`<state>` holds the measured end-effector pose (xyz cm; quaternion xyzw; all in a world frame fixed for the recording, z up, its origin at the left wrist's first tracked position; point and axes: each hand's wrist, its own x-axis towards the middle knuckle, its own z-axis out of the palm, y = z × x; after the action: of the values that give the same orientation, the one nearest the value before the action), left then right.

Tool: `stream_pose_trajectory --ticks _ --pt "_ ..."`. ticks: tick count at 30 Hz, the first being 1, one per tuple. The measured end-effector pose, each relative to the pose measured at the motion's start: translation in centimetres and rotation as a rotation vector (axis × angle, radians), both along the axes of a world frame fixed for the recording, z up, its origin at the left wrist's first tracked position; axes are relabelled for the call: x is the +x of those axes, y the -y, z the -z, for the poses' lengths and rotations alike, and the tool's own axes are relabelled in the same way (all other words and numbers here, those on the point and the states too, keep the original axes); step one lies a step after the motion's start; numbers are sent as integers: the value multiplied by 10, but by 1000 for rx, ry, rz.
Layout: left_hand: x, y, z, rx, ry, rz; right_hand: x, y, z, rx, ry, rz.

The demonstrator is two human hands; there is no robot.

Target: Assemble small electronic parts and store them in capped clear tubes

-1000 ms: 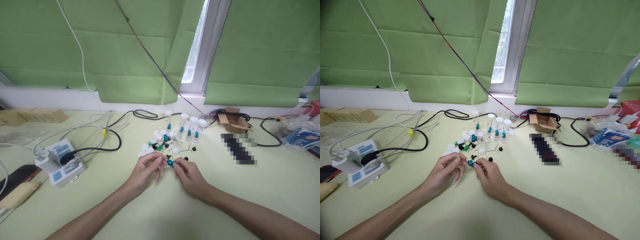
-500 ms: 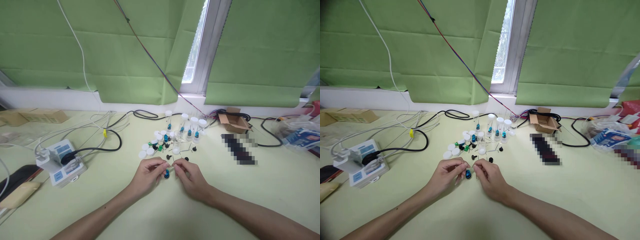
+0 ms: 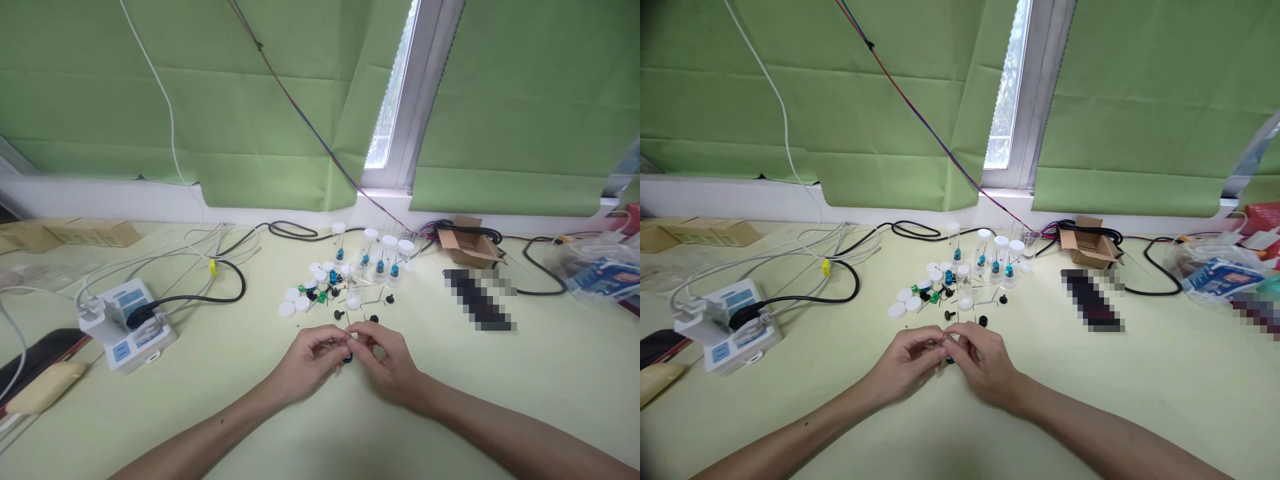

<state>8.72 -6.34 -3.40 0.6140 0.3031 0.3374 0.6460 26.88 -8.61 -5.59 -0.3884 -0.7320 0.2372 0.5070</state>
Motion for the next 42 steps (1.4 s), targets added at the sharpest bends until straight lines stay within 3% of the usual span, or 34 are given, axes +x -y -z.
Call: stream_pose_trajectory --ticks 10,15,20,26,30,36,42 --pt "-4 -4 10 33 -7 67 0 0 3 91 -66 -45" --pt "-4 -6 11 84 -32 -10 -1 0 1 101 -58 -42" --pt "-8 -11 6 437 -275 -199 1 2 0 62 -30 -66" --pt "-15 -21 -5 747 -330 -337 1 3 1 19 -44 -113" --pt "-15 -29 -16 714 -370 -448 0 4 0 25 -49 -113" --pt "0 -47 -26 577 -484 -405 1 3 1 55 -29 -105" --pt "33 -76 -24 625 -602 -428 0 2 1 97 -30 -88"
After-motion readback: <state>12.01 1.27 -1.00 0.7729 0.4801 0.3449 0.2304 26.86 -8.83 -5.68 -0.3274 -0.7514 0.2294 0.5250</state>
